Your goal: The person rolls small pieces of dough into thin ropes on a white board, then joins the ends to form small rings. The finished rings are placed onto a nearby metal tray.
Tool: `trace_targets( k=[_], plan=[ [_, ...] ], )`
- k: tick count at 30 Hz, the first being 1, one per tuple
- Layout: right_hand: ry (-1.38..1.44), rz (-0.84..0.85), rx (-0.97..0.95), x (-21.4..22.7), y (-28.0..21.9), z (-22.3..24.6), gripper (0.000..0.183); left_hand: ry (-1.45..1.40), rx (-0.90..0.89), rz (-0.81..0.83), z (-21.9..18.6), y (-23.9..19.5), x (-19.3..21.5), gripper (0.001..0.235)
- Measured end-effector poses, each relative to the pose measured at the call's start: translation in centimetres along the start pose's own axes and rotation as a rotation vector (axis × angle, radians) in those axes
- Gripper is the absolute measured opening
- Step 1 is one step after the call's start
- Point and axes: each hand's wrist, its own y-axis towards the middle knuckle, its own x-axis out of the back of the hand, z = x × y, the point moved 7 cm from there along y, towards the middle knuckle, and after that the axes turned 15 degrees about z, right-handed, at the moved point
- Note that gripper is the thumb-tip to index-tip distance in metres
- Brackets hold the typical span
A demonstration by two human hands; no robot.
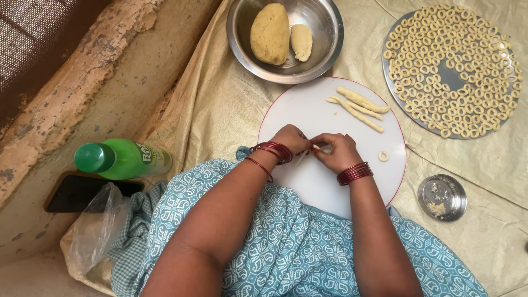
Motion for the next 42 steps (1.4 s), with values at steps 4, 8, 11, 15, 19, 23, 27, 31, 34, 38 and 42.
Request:
trace_targets(
  k=[4, 8, 11, 15, 19, 23, 27, 31, 34, 38, 42],
  plan=[
    [0.073, -0.025, -0.021, 0.0, 0.4, -0.5, 0.020, -0.035, 0.029, 0.049, -0.4, -0.7, 0.0, 0.028],
    [0.153, 0.021, -0.050, -0.2, 0.5, -0.8, 0.018, 0.001, 0.036, 0.056, -1.1, -1.7, 0.2, 0.024],
    [0.175, 0.043, -0.021, -0.1, 0.4, -0.4, 0.018, 0.024, 0.081, 0.060, -1.4, -2.3, 0.4, 0.023],
    [0.219, 0.044, 0.046, -0.1, 0.2, 0.2, 0.029, -0.009, 0.086, 0.060, -1.6, -2.6, 0.4, 0.024],
    [0.167, 0.010, 0.018, 0.0, 0.2, 0.2, 0.021, -0.045, 0.077, 0.078, -1.7, -2.4, 0.5, 0.023],
    [0.149, -0.035, 0.034, 0.1, 0.1, -0.3, 0.017, -0.061, 0.078, 0.104, -1.9, -2.6, 0.6, 0.024],
    [0.192, -0.040, 0.035, -0.1, 0.4, -1.1, 0.017, -0.117, 0.078, 0.098, -2.3, -3.4, 0.9, 0.020],
    [0.281, -0.046, 0.068, -0.1, 0.3, -1.2, 0.018, -0.216, 0.060, 0.078, -2.4, -3.7, 1.4, 0.023],
    [0.112, -0.040, 0.061, 0.2, 0.1, -0.4, 0.016, -0.353, -0.016, 0.053, -2.3, -3.3, 2.1, 0.023],
    [-0.046, -0.136, 0.157, 0.9, -0.3, 1.1, 0.010, -0.500, -0.189, 0.028, -3.0, -2.7, 2.9, 0.025],
    [0.524, -0.177, 0.235, 0.1, 0.5, 0.2, 0.019, -0.599, -0.336, -0.024, -3.9, -2.8, 3.8, 0.025]
  ],
)
